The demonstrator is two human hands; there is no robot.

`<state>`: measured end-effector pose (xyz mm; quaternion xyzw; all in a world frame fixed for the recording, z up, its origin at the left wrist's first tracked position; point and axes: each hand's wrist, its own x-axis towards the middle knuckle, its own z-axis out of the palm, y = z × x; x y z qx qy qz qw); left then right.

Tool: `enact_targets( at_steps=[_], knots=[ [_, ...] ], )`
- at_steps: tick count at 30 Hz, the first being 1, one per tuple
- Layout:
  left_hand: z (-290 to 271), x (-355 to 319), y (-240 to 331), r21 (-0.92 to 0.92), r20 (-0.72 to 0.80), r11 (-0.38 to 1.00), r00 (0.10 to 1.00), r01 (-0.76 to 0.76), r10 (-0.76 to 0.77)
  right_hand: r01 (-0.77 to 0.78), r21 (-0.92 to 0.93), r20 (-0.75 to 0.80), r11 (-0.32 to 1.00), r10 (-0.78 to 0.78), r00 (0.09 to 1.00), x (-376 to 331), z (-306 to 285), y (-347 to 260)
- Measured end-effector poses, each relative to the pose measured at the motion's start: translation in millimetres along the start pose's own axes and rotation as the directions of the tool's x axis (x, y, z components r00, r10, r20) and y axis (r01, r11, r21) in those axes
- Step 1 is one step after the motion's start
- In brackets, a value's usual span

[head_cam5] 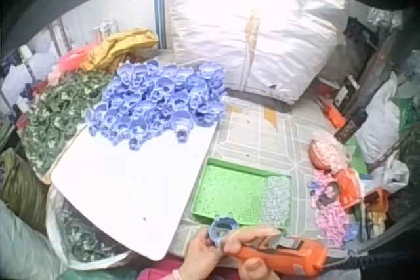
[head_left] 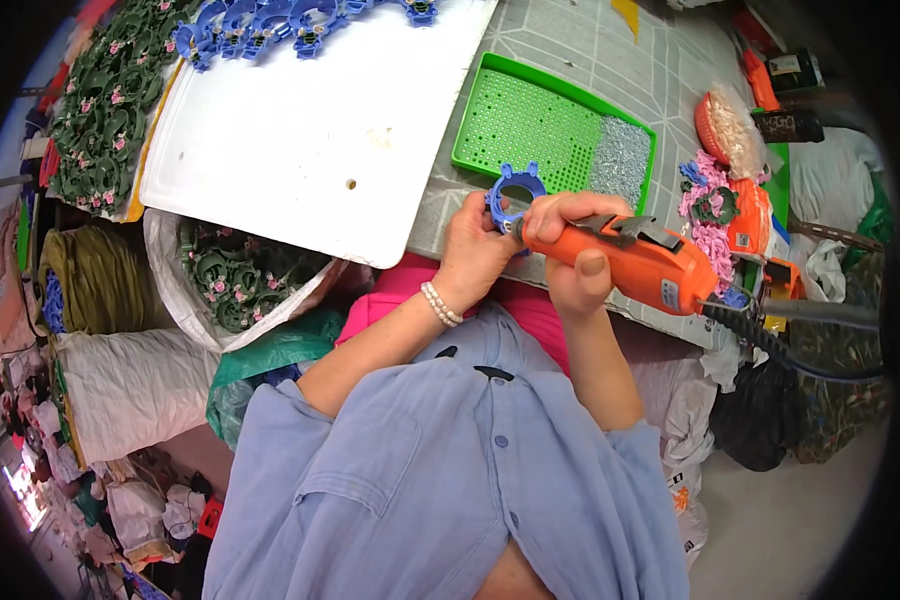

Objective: Manually assembling plastic toy components using a handheld assembly tool.

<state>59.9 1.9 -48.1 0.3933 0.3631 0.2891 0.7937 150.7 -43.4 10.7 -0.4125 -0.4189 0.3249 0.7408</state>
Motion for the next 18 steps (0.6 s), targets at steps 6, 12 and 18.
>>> enact_targets(
  at_steps=[6,12,18],
  knots=[
    [-5,-4,9,-0.112,0.045,0.987,0.993,0.117,-0.113,-0.007,0.089,-0.060,0.996,0.012,0.998,5,-5,-9],
    [-20,-11,27,-0.270,0.110,0.940,0.977,0.206,-0.182,0.056,0.087,-0.089,0.995,-0.048,0.995,12,-17,-44],
    [-15,-16,32,-0.387,0.152,0.896,0.973,0.219,-0.172,-0.005,0.027,-0.090,1.000,0.008,0.996,-4,-16,-24]
  ],
)
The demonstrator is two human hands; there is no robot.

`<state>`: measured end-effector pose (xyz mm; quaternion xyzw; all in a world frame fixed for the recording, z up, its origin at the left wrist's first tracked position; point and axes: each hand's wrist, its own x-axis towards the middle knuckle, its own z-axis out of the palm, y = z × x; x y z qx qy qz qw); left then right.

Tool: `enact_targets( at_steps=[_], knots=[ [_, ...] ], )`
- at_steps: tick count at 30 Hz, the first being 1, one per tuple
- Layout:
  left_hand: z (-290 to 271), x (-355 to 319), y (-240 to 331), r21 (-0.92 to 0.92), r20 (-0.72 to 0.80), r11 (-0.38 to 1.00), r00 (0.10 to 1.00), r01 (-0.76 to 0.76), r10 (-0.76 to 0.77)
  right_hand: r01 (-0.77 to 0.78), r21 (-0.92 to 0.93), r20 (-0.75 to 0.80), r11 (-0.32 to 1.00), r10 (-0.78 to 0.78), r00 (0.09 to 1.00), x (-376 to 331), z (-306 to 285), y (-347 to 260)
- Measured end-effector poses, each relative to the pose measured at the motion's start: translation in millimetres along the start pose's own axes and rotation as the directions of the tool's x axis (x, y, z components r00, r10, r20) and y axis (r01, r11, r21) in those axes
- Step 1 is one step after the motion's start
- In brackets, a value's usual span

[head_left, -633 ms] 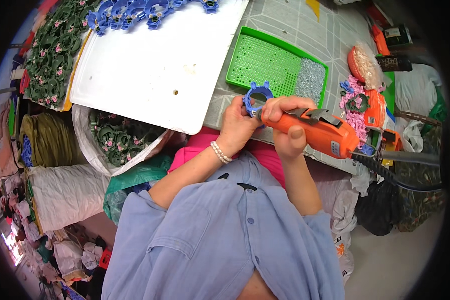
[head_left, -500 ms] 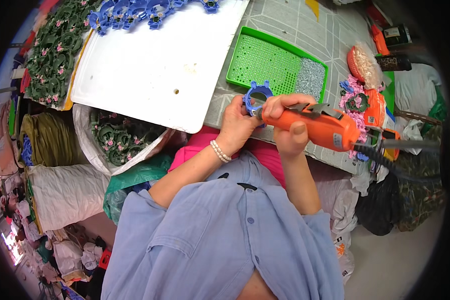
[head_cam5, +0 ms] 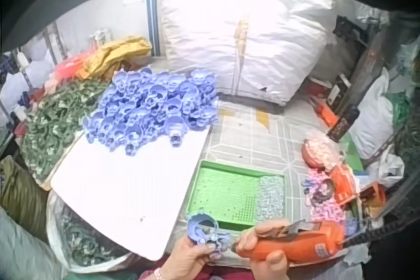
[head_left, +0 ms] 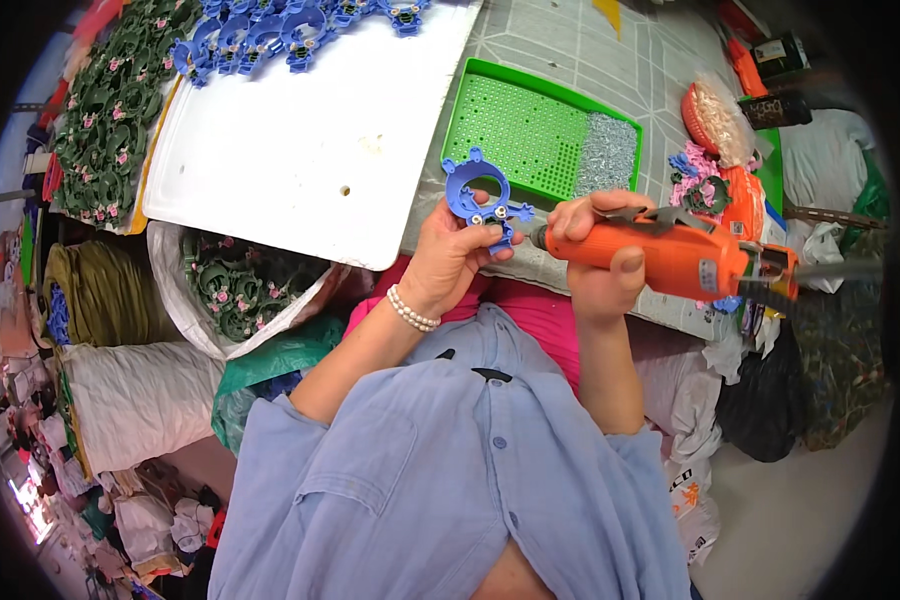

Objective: Manually assembling plastic toy components using a handheld assembly tool.

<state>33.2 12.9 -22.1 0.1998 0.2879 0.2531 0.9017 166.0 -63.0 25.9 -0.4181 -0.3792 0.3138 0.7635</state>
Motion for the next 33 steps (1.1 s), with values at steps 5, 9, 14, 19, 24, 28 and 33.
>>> enact_targets(
  at_steps=[5,9,14,19,24,28,33],
  knots=[
    [-5,-7,-2,0.022,0.027,0.999,0.999,0.040,-0.041,0.060,-0.047,-0.026,0.997,-0.061,0.998,2,0,6],
    [0,-15,-6,0.048,0.046,0.992,0.992,0.116,-0.118,0.086,-0.036,-0.050,0.996,-0.088,0.995,8,0,12],
    [3,-18,-11,0.050,0.071,0.989,0.987,0.140,-0.144,0.084,-0.037,-0.056,0.996,-0.086,0.995,9,4,8],
    [-2,-20,-9,0.096,0.087,0.991,0.991,0.096,-0.104,0.085,-0.058,-0.053,0.995,-0.088,0.995,8,3,4],
    [-3,-19,-12,0.161,0.057,0.987,0.998,-0.006,-0.004,0.087,-0.064,-0.065,0.994,-0.091,0.994,6,-2,1],
    [-6,-17,-18,0.197,0.020,0.979,0.999,-0.043,0.040,0.086,-0.044,-0.043,0.995,-0.088,0.995,2,0,-8],
    [-6,-16,-24,0.285,-0.036,0.955,0.995,-0.077,0.091,0.047,0.035,0.045,0.998,-0.049,0.998,-8,9,-12]
  ],
)
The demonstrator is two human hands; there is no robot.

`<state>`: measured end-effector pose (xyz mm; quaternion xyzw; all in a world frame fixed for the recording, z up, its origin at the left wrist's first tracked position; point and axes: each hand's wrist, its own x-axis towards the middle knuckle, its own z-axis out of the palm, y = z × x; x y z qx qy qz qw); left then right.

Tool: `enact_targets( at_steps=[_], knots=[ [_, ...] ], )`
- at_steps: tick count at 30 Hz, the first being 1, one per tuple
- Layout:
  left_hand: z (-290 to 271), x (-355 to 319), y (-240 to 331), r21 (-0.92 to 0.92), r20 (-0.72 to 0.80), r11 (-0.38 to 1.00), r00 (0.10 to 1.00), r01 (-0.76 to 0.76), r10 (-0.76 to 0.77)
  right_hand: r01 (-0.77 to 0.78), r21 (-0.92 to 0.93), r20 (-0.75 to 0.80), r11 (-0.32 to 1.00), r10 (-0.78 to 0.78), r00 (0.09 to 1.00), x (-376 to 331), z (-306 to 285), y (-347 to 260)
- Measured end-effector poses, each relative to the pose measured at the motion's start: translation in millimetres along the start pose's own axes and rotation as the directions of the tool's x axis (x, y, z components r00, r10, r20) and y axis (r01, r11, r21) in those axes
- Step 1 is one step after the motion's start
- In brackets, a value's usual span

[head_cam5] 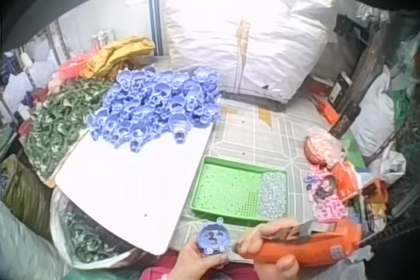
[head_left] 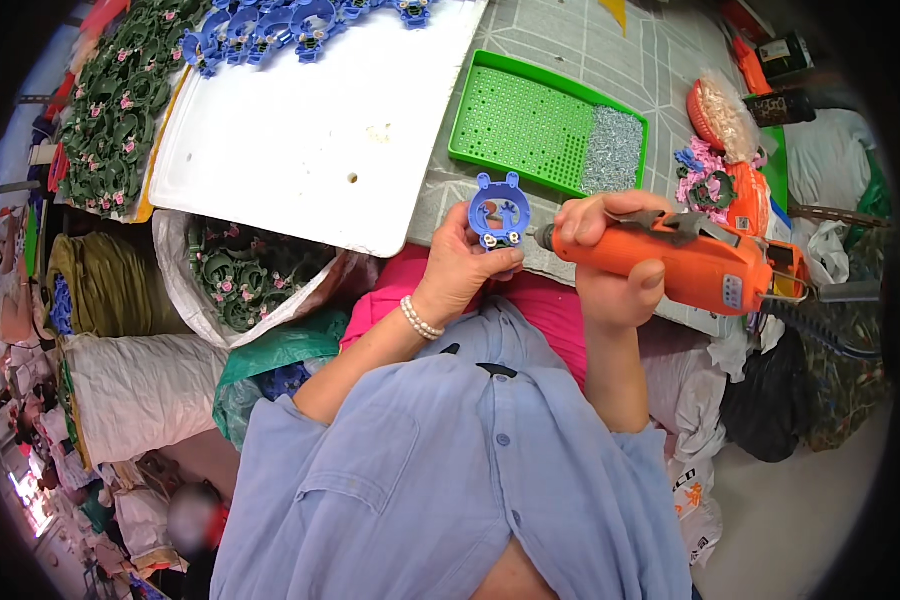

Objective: Manually assembling plastic toy components using a handheld assembly tool.

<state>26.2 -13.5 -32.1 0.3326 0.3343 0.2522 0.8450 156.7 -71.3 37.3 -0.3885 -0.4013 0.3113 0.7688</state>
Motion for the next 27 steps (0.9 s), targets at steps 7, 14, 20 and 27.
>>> enact_targets(
  at_steps=[7,14,20,27],
  knots=[
    [3,0,3,0.017,0.026,1.000,1.000,-0.018,0.018,-0.035,-0.018,0.030,0.999,0.035,0.999,-3,0,10],
    [2,1,1,0.072,-0.003,0.997,0.999,-0.034,0.034,-0.055,-0.059,0.021,0.997,0.056,0.998,-5,1,17],
    [10,0,-2,0.048,-0.043,0.998,0.998,-0.045,0.047,-0.047,-0.062,0.033,0.997,0.049,0.998,-9,0,16],
    [5,0,3,0.048,-0.032,0.998,0.999,0.039,-0.037,-0.104,0.014,0.061,0.995,0.103,0.993,1,4,11]
  ],
)
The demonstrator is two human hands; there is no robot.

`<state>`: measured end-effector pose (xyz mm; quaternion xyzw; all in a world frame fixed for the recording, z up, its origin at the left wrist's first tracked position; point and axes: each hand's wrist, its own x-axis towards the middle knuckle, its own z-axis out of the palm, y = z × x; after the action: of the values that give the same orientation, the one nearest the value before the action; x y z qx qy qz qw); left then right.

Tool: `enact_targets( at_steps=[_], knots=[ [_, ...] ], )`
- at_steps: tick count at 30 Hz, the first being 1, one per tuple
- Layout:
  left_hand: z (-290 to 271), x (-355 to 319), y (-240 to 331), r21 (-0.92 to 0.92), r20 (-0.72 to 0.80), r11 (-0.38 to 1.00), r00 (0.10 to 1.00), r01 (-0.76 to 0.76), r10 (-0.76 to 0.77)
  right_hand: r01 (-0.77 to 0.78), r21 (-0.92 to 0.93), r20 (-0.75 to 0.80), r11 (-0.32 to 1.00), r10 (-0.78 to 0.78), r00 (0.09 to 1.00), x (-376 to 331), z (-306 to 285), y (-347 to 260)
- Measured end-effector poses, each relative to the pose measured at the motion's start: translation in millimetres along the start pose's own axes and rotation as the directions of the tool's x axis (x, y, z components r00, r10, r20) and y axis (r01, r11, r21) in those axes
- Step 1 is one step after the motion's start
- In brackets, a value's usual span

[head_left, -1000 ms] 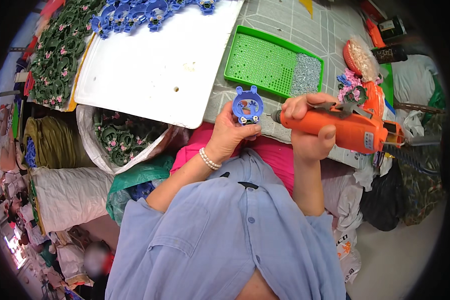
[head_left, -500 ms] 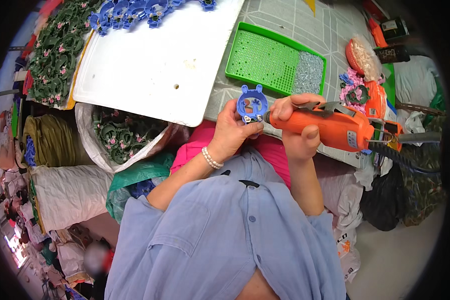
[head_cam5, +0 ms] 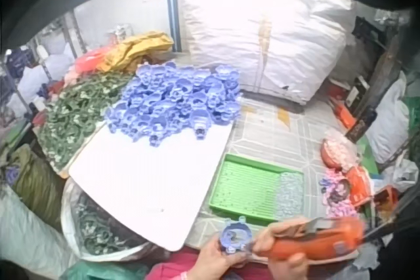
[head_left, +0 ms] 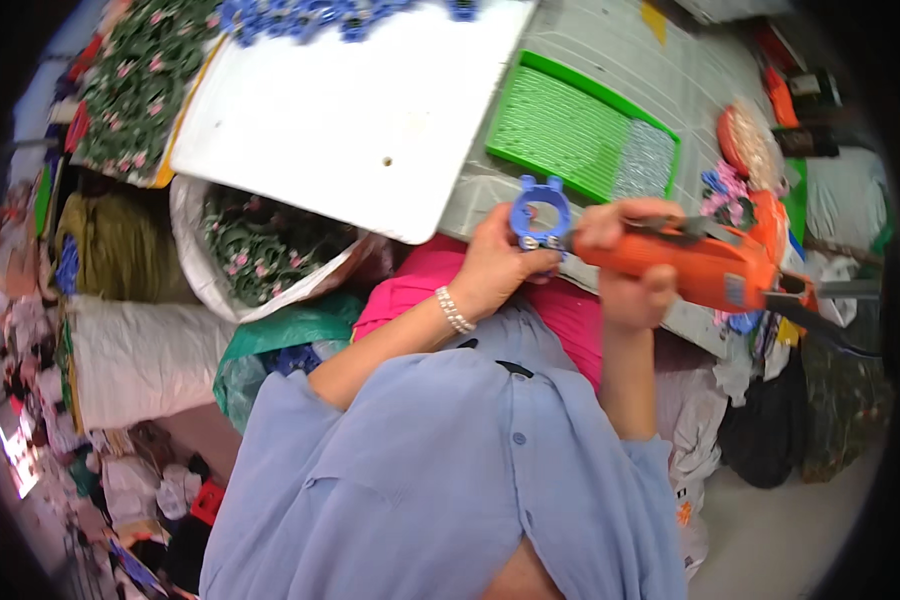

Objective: Manually assembling plastic toy components using a handheld assembly tool.

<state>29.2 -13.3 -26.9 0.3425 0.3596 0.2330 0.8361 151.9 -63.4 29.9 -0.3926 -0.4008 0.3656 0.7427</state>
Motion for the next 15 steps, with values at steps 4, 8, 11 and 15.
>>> enact_targets(
  at_steps=[4,8,11,15],
  knots=[
    [-6,4,-4,0.017,0.044,0.999,0.999,-0.030,0.029,0.055,0.015,-0.016,0.998,-0.054,0.998,7,-20,-27],
    [-25,-24,24,-0.093,0.048,0.995,0.998,-0.028,0.033,0.078,0.045,0.065,0.996,-0.081,0.995,16,-37,-30],
    [-47,-61,49,-0.090,0.025,0.995,0.999,-0.032,0.034,0.001,0.050,0.079,0.999,-0.005,0.997,22,-41,-22],
    [-91,-125,97,0.413,-0.007,0.822,0.901,-0.393,0.434,-0.031,0.010,-0.001,0.999,0.031,1.000,23,-45,-19]
  ],
)
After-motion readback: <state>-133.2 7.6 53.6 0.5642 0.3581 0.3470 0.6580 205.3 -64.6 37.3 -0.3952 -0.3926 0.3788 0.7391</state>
